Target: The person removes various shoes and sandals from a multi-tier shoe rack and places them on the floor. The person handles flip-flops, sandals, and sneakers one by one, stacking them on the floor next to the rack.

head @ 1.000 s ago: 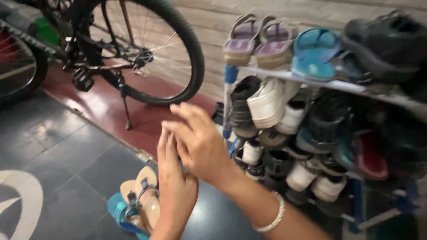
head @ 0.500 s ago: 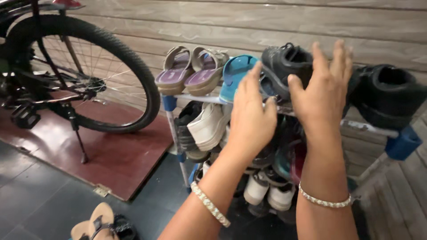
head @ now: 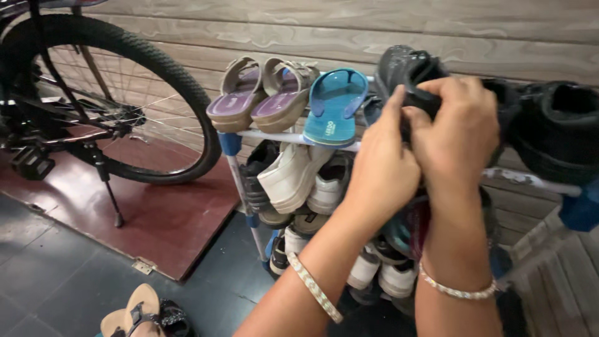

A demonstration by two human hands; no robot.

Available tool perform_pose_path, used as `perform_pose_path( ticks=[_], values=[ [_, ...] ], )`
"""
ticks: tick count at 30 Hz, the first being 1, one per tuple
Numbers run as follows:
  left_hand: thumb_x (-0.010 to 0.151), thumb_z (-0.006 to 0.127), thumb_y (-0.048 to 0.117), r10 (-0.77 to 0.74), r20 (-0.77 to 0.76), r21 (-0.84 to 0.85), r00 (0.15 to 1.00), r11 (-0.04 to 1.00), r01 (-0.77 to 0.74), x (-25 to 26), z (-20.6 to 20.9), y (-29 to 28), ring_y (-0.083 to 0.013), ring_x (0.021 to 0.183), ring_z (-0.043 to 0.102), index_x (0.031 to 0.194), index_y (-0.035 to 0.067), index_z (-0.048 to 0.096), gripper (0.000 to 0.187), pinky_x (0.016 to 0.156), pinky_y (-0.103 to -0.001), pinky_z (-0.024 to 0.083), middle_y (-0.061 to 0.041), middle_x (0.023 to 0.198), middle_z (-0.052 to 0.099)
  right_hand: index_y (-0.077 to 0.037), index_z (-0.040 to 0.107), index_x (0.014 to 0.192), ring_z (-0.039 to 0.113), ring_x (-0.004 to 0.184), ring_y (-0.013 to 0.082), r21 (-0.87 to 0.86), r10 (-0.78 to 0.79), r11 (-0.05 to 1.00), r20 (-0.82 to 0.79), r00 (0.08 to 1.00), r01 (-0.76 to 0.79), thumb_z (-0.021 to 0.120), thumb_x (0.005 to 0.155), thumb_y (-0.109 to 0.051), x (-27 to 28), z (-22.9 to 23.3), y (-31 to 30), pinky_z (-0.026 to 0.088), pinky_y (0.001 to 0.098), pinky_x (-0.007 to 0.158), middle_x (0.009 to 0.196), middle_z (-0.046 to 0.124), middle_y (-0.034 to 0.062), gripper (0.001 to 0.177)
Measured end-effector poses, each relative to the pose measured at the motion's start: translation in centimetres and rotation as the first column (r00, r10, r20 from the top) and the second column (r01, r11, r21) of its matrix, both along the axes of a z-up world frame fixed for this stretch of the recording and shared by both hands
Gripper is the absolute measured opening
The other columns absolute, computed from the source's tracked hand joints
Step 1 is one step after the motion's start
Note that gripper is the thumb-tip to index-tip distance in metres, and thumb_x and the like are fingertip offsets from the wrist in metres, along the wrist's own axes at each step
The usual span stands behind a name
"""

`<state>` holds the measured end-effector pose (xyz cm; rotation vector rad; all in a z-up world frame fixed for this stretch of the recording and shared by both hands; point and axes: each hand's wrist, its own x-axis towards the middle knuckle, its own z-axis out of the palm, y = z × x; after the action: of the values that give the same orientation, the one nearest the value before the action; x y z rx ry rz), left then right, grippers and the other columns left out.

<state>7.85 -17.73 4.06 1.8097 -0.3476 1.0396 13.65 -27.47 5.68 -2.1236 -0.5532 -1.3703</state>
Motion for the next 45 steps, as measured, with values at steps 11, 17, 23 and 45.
perform_pose_path(
  ticks=[11,17,23,45],
  values=[
    [0.094,0.045,-0.008,0.039,0.113,-0.11,0.993,0.994,-0.027,-9.6,1.0,3.1,-0.0388,0.151,0.047,0.154,-0.003,0.041,0.061,0.129,-0.041,0.038,-0.028,0.158,0.049,-0.005,0.07,0.108,0.062,0.121,0.0325,-0.109,0.251,0.967,0.252,0.935,-0.23,0.083,0.08,-0.007,-7.6,0.6,2.7,0.051,0.0412,0.104,0.114,0.065,0.0121,0.031],
    [0.093,0.047,-0.01,0.201,0.1,-0.152,0.974,0.971,-0.184,-17.0,-1.3,8.4,-0.0399,0.154,0.047,0.155,-0.002,0.041,0.063,0.129,-0.042,0.037,-0.027,0.163,0.044,-0.002,0.069,0.102,0.066,0.115,0.0349,-0.157,0.452,0.891,0.208,0.868,-0.426,0.088,0.086,-0.016,-14.4,0.3,9.7,0.052,0.0446,0.099,0.107,0.067,0.0145,0.028],
    [0.086,0.048,-0.013,0.471,0.012,-0.185,0.882,0.868,-0.461,-25.4,-5.1,15.1,-0.0398,0.148,0.048,0.152,-0.002,0.045,0.067,0.123,-0.043,0.037,-0.026,0.161,0.046,-0.004,0.069,0.098,0.067,0.094,0.0356,-0.132,0.629,0.757,-0.121,0.768,-0.64,0.088,0.082,-0.022,-20.8,-3.1,19.2,0.05,0.0445,0.079,0.097,0.068,0.0148,0.031],
    [0.09,0.054,0.002,0.42,-0.846,-0.396,0.328,-0.084,-0.914,-48.1,-44.2,35.5,-0.0275,0.124,0.061,0.145,0.012,0.05,0.056,0.102,-0.04,0.05,-0.012,0.141,0.057,-0.007,0.063,0.086,0.061,0.124,0.0341,-0.142,0.726,0.167,-0.651,0.219,-0.976,0.083,0.065,-0.011,-42.8,-41.2,42.0,0.055,0.0461,0.088,0.101,0.07,0.014,0.03]
  ],
)
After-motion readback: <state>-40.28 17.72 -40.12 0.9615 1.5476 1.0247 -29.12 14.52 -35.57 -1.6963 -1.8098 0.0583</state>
